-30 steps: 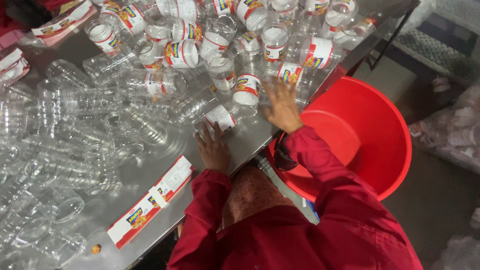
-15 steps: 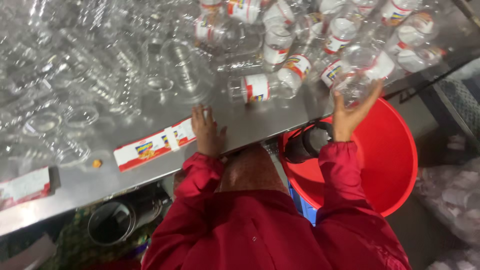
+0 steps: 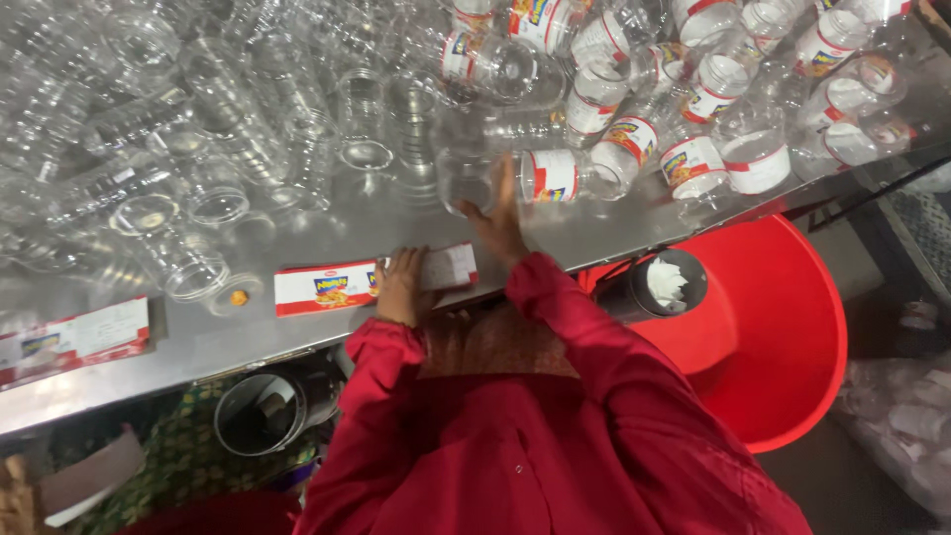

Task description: The person applies adhesive labels to clear plastic bottles. They peel a label from a backing sheet, wrap it around the center of a bottle, and place the finished bottle into a red bucket.

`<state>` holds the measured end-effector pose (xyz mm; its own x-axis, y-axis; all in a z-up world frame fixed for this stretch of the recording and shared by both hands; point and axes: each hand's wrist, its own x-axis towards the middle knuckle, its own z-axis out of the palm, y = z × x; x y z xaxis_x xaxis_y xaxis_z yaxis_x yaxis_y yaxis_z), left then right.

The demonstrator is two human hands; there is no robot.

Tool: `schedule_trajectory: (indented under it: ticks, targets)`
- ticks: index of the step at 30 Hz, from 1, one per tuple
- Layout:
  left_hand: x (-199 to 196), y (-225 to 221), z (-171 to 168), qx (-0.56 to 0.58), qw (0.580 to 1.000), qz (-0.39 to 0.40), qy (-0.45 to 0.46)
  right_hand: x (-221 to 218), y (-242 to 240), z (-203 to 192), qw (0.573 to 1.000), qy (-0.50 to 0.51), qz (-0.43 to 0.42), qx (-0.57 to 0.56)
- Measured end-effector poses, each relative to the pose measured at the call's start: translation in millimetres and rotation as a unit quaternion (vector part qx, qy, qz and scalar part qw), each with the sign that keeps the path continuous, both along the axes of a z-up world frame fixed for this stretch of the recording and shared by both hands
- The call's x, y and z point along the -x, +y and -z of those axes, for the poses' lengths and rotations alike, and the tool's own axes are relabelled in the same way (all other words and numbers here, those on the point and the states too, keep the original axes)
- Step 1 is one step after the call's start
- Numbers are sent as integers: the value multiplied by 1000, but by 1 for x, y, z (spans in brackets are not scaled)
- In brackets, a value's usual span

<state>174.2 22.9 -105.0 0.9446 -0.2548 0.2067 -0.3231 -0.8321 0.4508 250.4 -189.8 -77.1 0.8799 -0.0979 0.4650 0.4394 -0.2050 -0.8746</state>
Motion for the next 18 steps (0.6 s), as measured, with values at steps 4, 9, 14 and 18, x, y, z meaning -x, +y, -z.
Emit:
schedule_trajectory:
  ticks: [4, 9, 14, 18]
  targets:
    - [13, 12, 2, 37, 998, 27, -36, -17, 18, 10, 982, 42, 26, 181]
    - [13, 16, 12, 40, 998, 33, -47, 27, 7, 10, 977, -54, 39, 201]
    - [8, 12, 19, 44, 997, 33, -61, 88, 1, 12, 867, -136, -89, 472]
    - [7, 13, 16, 56, 997, 36, -43, 87, -4, 12, 784, -231, -104, 566]
